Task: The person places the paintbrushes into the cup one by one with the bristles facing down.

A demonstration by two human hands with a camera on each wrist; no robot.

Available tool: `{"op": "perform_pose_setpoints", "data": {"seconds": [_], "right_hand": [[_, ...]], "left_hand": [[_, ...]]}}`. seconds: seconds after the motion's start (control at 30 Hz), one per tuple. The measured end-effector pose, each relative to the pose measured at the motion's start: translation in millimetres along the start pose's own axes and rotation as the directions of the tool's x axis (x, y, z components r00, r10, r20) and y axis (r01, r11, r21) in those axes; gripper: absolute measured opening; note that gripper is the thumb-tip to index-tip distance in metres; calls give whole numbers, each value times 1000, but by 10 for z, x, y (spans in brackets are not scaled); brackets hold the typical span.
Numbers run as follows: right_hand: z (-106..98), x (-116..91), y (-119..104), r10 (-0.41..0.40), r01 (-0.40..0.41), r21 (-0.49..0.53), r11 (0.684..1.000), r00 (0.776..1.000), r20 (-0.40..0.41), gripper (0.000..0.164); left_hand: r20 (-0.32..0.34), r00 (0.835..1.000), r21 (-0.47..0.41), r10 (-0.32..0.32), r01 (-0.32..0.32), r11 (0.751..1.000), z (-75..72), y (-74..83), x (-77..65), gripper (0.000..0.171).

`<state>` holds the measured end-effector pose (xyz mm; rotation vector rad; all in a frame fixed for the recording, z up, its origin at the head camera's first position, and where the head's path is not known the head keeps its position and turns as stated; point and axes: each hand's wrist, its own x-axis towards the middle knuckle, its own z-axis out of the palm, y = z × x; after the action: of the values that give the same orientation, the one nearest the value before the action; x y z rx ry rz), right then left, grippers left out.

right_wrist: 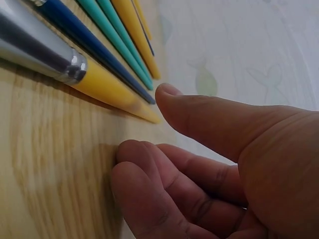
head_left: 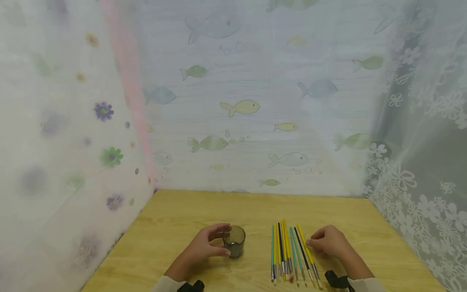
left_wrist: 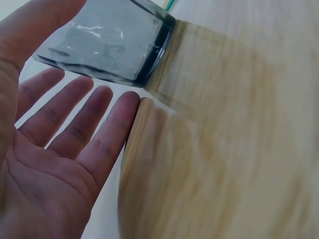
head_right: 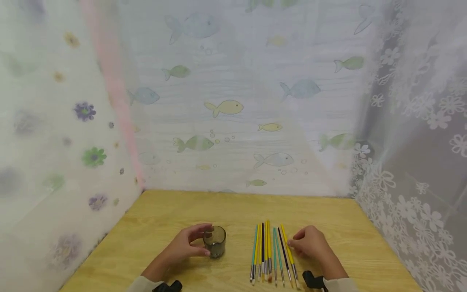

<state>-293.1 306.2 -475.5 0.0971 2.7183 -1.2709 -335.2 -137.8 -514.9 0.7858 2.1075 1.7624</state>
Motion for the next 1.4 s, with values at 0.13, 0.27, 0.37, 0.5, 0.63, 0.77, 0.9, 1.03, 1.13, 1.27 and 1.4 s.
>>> {"op": "perform_pose_setpoints", "data": {"seconds": [0.13, 0.27, 0.37, 0.5, 0.63, 0.77, 0.9, 1.03, 1.13, 1.27, 1.4], "right_hand": [[52, -13, 7, -24, 24, 11, 1000, 1000, 19, 26], [78, -28, -16, -11, 11, 3, 1000, 1000, 13, 24], [85, -43, -35, -15, 15, 0, 1000, 1000, 7, 23], [101, -48, -52, -27, 27, 4, 1000, 1000, -3, 21], [116, -28, -37, -24, 24, -3, 1000, 1000, -6, 18], [120, -4, -23, -19, 19, -16, 1000, 1000, -14, 14], [119, -1, -37, -7, 6, -22, 1000, 1000, -30, 12], [125, -8, -57, 31, -32, -19, 999, 998, -56, 12], [135, -5, -52, 48, -49, -17, 999, 996, -70, 15], [141, 3, -40, 58, -59, -13, 998, 995, -82, 18], [130, 5, -41, 64, -64, 6, 998, 995, -80, 20]], "left_hand": [[12, 1000, -26, 2, -2, 1000, 8, -21, -60, 74], [27, 1000, -41, 12, -11, 999, 25, -2, -93, 76], [32, 999, -37, 28, -27, 999, 31, 8, -92, 78], [27, 999, -18, 47, -46, 999, 27, -2, -78, 78], [25, 998, -25, 51, -50, 998, 17, -13, -59, 76], [26, 999, -52, 44, -43, 998, 13, -13, -46, 74], [23, 999, -71, 27, -25, 997, 17, -7, -44, 73], [26, 999, -94, 19, -16, 995, 25, -7, -44, 72], [29, 999, -109, 16, -12, 994, 25, -14, -41, 73], [24, 1000, -105, 6, -4, 994, 18, -22, -38, 73], [20, 1000, -88, -5, 6, 996, 15, -25, -33, 74]]}}
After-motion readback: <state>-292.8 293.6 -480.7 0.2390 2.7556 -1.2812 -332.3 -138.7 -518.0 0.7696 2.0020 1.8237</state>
